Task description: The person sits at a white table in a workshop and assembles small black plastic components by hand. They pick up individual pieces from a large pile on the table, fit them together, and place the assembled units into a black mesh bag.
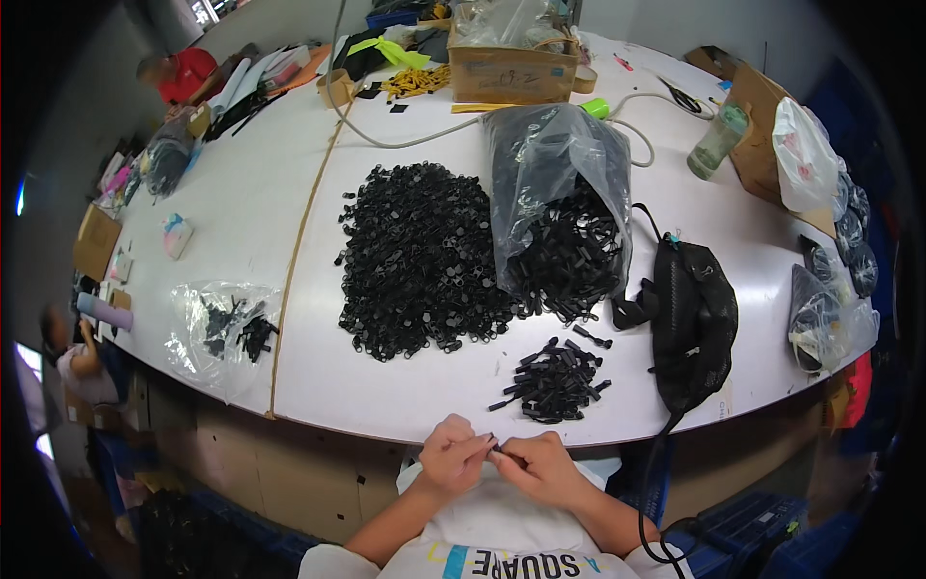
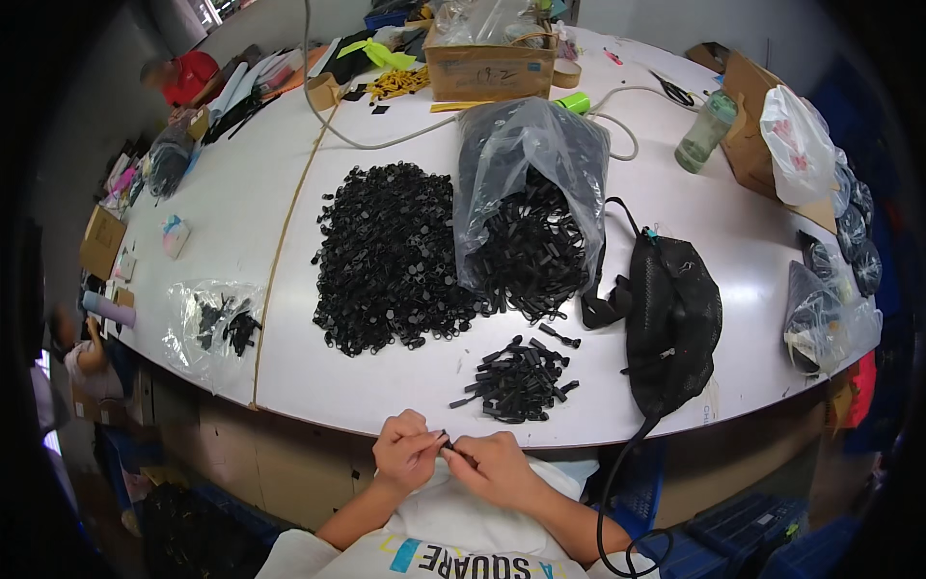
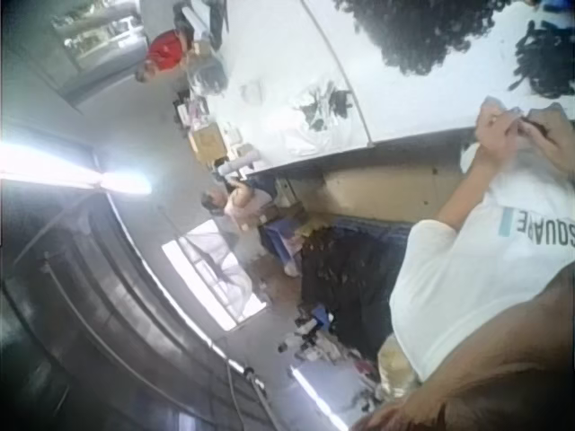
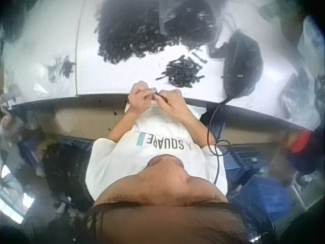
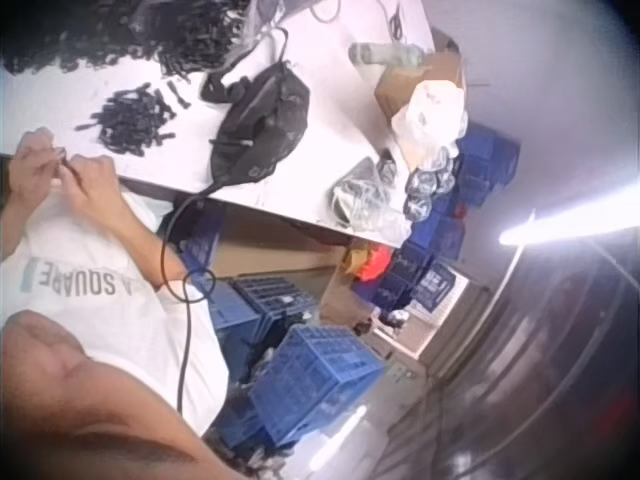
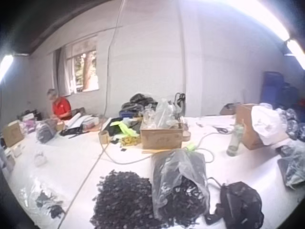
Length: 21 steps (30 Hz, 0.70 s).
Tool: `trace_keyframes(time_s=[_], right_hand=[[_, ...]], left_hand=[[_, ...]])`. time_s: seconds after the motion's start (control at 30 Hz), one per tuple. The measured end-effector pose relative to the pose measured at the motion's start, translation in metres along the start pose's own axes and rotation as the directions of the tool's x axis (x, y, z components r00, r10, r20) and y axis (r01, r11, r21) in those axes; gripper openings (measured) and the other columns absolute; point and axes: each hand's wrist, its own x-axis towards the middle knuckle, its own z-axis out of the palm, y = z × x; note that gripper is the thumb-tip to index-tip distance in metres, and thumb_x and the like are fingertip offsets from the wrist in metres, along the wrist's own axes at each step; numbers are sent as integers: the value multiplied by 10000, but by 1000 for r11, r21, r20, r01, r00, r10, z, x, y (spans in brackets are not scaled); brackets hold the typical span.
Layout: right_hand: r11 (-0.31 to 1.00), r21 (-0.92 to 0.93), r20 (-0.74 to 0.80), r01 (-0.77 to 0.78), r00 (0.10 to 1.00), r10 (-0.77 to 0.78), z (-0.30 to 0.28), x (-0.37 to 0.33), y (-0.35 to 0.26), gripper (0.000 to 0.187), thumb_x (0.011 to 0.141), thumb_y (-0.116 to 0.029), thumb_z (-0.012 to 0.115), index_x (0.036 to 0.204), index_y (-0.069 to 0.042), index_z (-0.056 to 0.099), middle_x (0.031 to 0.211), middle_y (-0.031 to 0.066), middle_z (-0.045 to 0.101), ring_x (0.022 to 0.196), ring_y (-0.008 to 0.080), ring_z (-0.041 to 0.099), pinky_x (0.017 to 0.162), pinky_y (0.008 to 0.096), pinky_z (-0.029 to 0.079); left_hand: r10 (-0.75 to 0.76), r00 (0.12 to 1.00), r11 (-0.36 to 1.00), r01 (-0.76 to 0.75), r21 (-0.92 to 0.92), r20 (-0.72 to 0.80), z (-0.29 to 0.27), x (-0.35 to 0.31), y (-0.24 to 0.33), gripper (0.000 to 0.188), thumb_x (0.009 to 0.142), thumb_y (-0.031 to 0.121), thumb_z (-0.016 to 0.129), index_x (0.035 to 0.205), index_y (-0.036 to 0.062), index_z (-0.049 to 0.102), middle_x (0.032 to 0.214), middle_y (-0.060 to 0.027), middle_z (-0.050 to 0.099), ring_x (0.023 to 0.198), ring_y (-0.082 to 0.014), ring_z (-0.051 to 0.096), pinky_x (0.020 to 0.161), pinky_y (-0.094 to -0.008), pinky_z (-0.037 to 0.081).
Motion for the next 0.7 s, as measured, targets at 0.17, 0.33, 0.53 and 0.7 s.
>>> trace_keyframes(time_s=[0.17,0.33,0.53,0.7], right_hand=[[999,-48,-2,0,1000,0,-9,2,11,217,819,-168,626,661,-35,561,545,116,545,477,290,559,469,383,427],[782,-489,78,387,912,-403,-22,6,15,184,771,-179,651,669,-65,548,593,62,545,534,246,571,528,371,435],[681,-543,104,491,844,-526,-22,7,26,209,767,-183,643,632,-95,510,584,35,523,533,219,546,537,341,416],[775,-483,67,408,899,-432,-33,10,27,224,794,-215,639,656,-80,528,604,60,539,574,265,569,569,385,433]], left_hand=[[129,935,990,-141,15,330,-6,46,-7,136,718,-7,715,815,13,622,719,-90,534,612,-241,527,534,-338,432],[-27,726,992,-65,108,687,-14,59,-6,172,756,103,708,707,24,564,638,-99,520,568,-292,525,527,-399,432],[117,662,976,-215,38,741,-38,80,-21,283,669,125,769,612,70,498,580,-63,481,536,-265,495,492,-379,407],[159,753,970,-240,40,638,-31,77,-20,211,684,106,743,624,61,546,578,-60,500,514,-247,501,470,-354,399]])
